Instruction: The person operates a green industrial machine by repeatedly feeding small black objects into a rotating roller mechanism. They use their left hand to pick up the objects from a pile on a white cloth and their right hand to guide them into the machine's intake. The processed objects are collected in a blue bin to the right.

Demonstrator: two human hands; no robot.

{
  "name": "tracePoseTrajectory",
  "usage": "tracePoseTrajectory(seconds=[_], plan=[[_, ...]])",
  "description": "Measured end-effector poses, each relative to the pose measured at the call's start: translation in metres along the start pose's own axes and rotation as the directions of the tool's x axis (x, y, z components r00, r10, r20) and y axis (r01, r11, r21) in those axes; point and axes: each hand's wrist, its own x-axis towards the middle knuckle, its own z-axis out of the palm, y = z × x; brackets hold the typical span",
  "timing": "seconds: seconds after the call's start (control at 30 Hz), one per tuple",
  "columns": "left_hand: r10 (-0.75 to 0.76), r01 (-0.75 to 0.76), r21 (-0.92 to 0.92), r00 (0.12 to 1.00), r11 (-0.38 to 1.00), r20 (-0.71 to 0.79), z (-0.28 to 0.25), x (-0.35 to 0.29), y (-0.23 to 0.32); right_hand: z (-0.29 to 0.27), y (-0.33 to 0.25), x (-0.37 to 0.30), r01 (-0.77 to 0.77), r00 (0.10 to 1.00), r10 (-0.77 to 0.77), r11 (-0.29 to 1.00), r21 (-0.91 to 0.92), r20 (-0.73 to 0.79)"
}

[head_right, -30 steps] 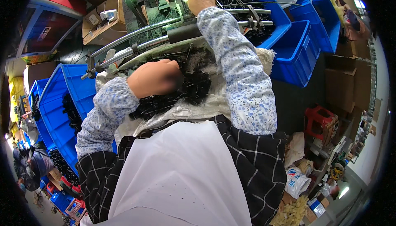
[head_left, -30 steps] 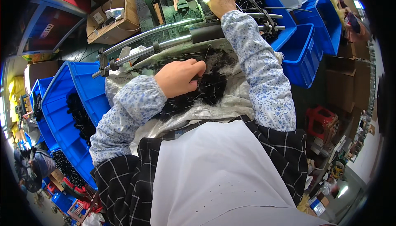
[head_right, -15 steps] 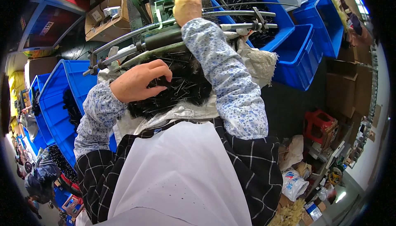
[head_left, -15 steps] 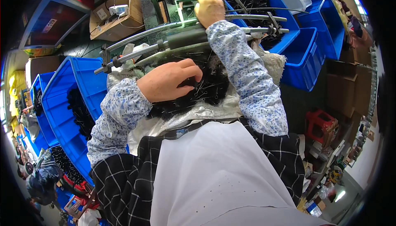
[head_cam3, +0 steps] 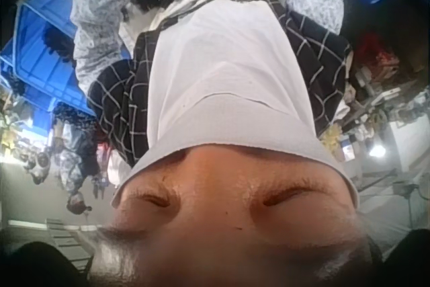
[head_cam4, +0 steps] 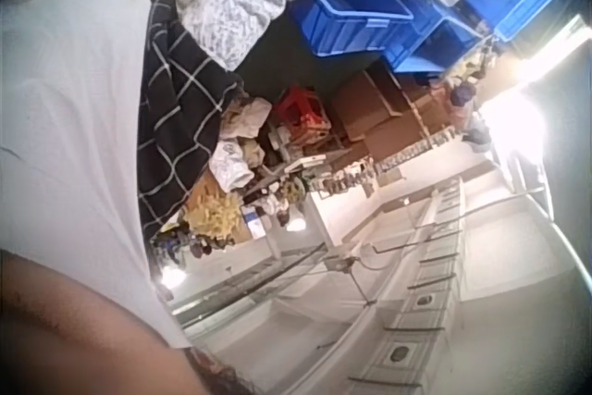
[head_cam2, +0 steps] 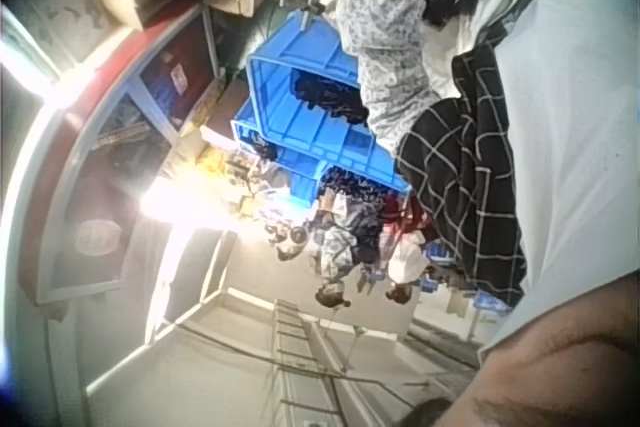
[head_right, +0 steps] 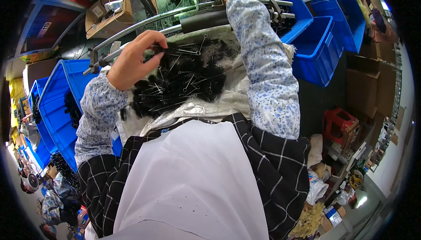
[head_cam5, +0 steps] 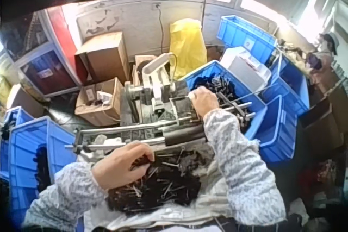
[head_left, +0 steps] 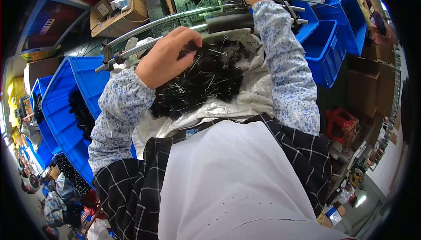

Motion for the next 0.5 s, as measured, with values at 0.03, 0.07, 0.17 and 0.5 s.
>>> tracePoseTrajectory(seconds=[0.03, 0.07, 0.17, 0.5], plan=[[0.023, -0.024, -0.001, 1.000, 1.000, -0.005, 0.003, 0.006, -0.001, -0.002, 0.000, 0.006, -0.049, 0.998, 0.047, 0.998, -0.041, -0.051], [0.048, -0.048, -0.002, 0.999, 0.999, -0.009, 0.006, 0.011, -0.001, -0.010, 0.000, 0.007, -0.047, 0.998, 0.049, 0.996, -0.076, 0.035], [0.036, -0.036, -0.001, 0.999, 0.999, 0.024, 0.010, 0.022, 0.000, -0.016, 0.010, 0.011, 0.109, 0.993, -0.110, 0.994, 0.024, 0.033], [-0.021, 0.006, -0.051, 0.953, 0.999, -0.303, 0.028, 0.049, -0.010, -0.098, -0.067, -0.089, -0.146, 0.811, -0.285, 0.748, 0.648, 0.511]])
